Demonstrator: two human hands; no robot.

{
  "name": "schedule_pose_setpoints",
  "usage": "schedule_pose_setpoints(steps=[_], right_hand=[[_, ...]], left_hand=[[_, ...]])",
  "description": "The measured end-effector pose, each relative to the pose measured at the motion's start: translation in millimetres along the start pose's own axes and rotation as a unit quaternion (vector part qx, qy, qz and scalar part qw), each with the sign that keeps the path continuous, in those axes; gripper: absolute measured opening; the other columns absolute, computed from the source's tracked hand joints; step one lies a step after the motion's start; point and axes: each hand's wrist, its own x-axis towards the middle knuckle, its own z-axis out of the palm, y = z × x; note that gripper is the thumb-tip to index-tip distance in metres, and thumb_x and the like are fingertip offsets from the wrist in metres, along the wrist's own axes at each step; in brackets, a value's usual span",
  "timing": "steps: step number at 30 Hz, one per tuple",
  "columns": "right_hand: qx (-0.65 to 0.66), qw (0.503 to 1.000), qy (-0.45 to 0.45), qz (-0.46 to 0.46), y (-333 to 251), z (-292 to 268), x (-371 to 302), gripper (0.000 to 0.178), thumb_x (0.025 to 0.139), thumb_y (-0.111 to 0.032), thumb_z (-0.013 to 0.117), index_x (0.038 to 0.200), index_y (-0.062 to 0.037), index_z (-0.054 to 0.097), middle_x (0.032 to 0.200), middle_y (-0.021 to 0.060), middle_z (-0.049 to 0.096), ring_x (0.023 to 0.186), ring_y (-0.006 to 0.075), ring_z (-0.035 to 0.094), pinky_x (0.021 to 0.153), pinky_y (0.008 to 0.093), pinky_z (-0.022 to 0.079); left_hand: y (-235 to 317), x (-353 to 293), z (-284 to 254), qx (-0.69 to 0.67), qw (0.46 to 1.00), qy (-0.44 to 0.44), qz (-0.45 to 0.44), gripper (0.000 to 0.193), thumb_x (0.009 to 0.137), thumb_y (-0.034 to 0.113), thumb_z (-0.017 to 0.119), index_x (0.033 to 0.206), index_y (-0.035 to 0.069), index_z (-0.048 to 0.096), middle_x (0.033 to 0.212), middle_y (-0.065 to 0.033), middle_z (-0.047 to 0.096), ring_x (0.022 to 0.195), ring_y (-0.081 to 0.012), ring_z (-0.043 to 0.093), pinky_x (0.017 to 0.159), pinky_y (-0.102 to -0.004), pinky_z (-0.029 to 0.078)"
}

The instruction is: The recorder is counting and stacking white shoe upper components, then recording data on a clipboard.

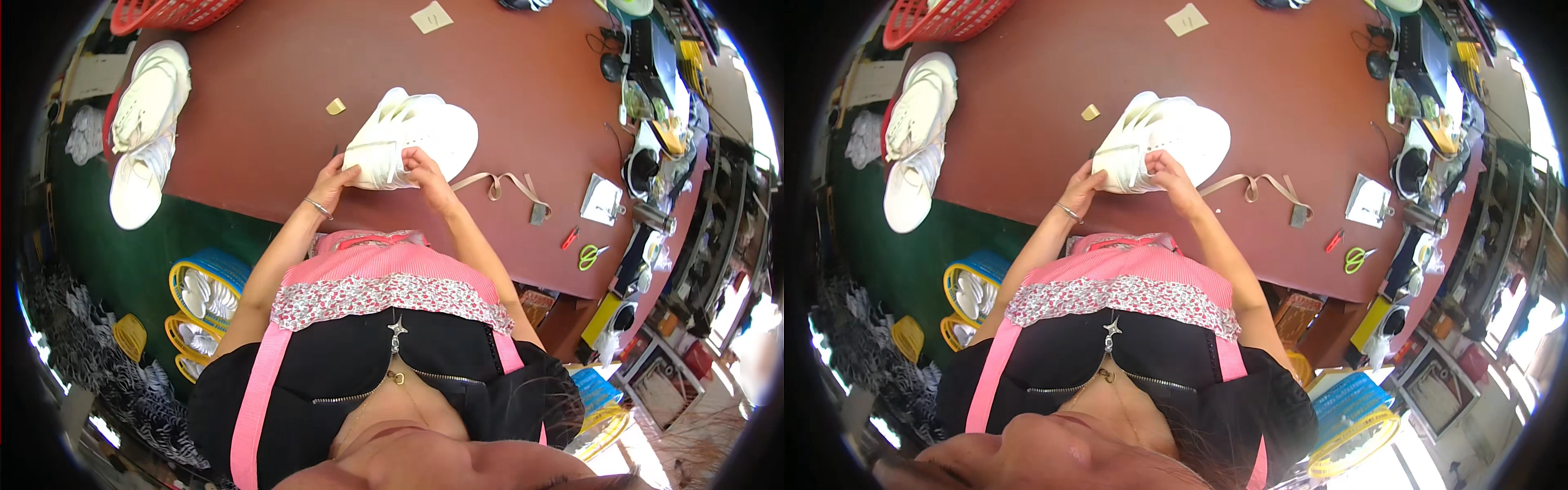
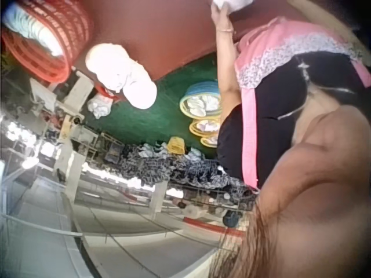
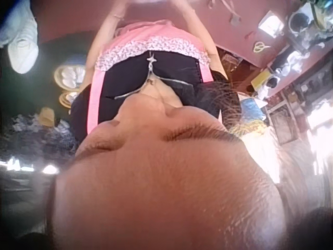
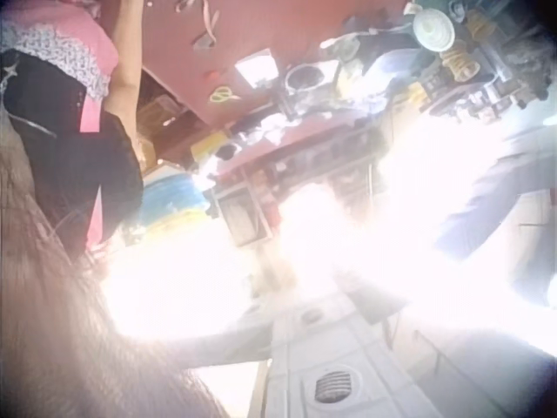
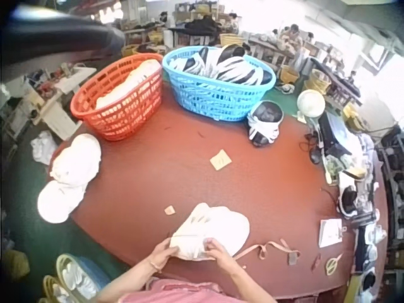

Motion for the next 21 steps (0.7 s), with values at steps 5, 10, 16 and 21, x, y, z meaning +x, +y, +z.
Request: schedule_pose_setpoints(steps=[5,10,16,21], right_hand=[[0.072,0.977,0.191,-0.066,-17,10,-19,0.011,0.095,-0.011,0.058,0.104,-0.0050,0.057,0.098,-0.0002,0.059,0.093,0.0080,0.053,0.085,0.0254,0.042],[0.030,0.973,0.188,-0.127,-31,0,-34,0.016,0.101,-0.022,0.053,0.100,-0.0063,0.058,0.095,-0.0003,0.059,0.091,0.0070,0.052,0.082,0.0250,0.042],[0.154,0.974,0.146,-0.073,-38,-32,-75,0.011,0.098,-0.019,0.056,0.098,-0.0083,0.059,0.095,-0.0007,0.059,0.092,0.0088,0.052,0.085,0.0268,0.042],[0.278,0.957,0.051,-0.061,-33,-50,-114,0.007,0.096,-0.013,0.055,0.096,-0.0071,0.059,0.098,0.0011,0.060,0.094,0.0127,0.053,0.090,0.0310,0.042]], left_hand=[[20,2,40,0.147,0.989,-0.012,-0.005,0.061,0.086,0.030,0.076,0.132,-0.002,0.050,0.126,-0.0113,0.059,0.117,-0.0191,0.055,0.102,-0.0335,0.041],[9,-12,82,0.363,0.892,0.133,0.234,0.057,0.083,0.031,0.079,0.123,-0.004,0.055,0.116,-0.0099,0.062,0.105,-0.0164,0.060,0.090,-0.0316,0.049],[-10,-42,136,0.306,0.936,0.064,0.162,0.054,0.084,0.023,0.078,0.126,-0.003,0.056,0.118,-0.0096,0.065,0.108,-0.0161,0.061,0.093,-0.0301,0.049],[-17,-57,156,0.143,0.989,-0.011,-0.021,0.054,0.088,0.021,0.074,0.131,-0.004,0.055,0.123,-0.0120,0.064,0.112,-0.0188,0.061,0.098,-0.0335,0.048]])
